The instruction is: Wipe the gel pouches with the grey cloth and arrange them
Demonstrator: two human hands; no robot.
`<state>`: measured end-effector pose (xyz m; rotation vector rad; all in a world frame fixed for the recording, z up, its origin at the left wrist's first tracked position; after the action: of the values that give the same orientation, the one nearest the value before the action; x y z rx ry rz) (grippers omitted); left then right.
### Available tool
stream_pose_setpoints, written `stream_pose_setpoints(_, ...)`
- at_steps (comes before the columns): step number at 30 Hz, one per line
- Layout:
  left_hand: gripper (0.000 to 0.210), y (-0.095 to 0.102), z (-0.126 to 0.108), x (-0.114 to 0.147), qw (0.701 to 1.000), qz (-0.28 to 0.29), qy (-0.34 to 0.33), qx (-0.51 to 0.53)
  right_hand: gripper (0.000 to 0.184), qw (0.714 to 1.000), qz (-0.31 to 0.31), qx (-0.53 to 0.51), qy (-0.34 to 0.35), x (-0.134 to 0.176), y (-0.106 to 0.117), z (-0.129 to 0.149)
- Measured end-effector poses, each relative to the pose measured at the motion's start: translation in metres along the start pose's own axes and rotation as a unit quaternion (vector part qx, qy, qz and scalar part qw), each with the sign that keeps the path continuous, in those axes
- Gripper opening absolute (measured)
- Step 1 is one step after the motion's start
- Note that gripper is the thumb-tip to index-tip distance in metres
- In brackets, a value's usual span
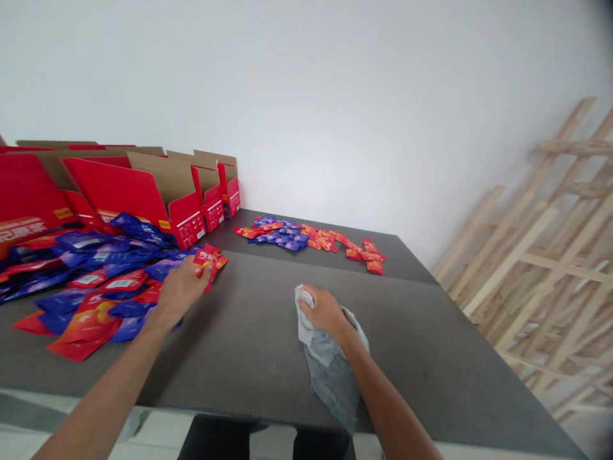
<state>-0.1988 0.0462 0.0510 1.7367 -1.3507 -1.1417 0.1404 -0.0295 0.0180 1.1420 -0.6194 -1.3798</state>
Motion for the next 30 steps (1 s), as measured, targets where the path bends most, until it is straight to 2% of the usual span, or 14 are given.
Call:
stream_pose_setpoints(2, 0.056, 0.007, 0.012, 0.006, 0.997, 0.028, 0.041, -0.056, 0.029, 1.0, -0.004, -0.001, -0.001, 0.0, 0.0, 0.0)
stream_pose_setpoints(4, 0.056, 0.009, 0.014, 0.016, 0.989, 0.019, 0.068, -0.13, 0.03, 1.0, -0.003, -0.003, -0.002, 0.0, 0.001, 0.001)
stream_pose_setpoints(8, 0.055, 0.006, 0.001, 0.038, 0.968, -0.079, 0.05, -0.231, 0.029, 1.0, 0.002, -0.001, -0.004, 0.0, 0.002, 0.002)
stream_pose_setpoints(12, 0.045, 0.0, -0.009, 0.045, 0.965, -0.073, 0.009, -0.252, 0.028, 1.0, 0.007, 0.01, -0.007, 0.0, 0.001, 0.002)
stream_pose_setpoints(18, 0.044, -0.014, -0.02, 0.04, 0.97, -0.056, -0.044, -0.231, 0.028, 0.999, 0.014, 0.028, -0.016, -0.001, 0.002, 0.002)
stream_pose_setpoints(21, 0.046, -0.029, -0.038, 0.042, 0.974, -0.048, -0.097, -0.198, 0.029, 0.999, 0.008, 0.032, -0.007, 0.0, 0.004, 0.005)
stream_pose_setpoints(24, 0.048, -0.055, -0.069, 0.051, 0.974, 0.01, -0.178, -0.14, 0.03, 0.999, 0.015, 0.042, -0.011, 0.0, 0.005, 0.007)
stream_pose_setpoints(27, 0.054, -0.086, -0.102, 0.058, 0.958, 0.076, -0.268, -0.07, 0.032, 0.997, 0.036, 0.064, -0.038, 0.0, 0.007, 0.006)
stream_pose_setpoints(30, 0.057, -0.113, -0.132, 0.052, 0.939, 0.112, -0.325, -0.019, 0.03, 0.992, 0.066, 0.084, -0.067, 0.0, 0.011, 0.002)
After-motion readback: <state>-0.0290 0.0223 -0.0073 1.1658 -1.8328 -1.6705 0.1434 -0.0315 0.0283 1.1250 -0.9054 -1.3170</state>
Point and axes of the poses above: each hand's wrist, its own x-axis away from the middle knuckle, its own y-axis out of the back of the hand, z = x × y, the point moved 2 cm from there along -x, towards the middle knuckle, and after that the axes turned 7 degrees about x, right-handed, at the moved point
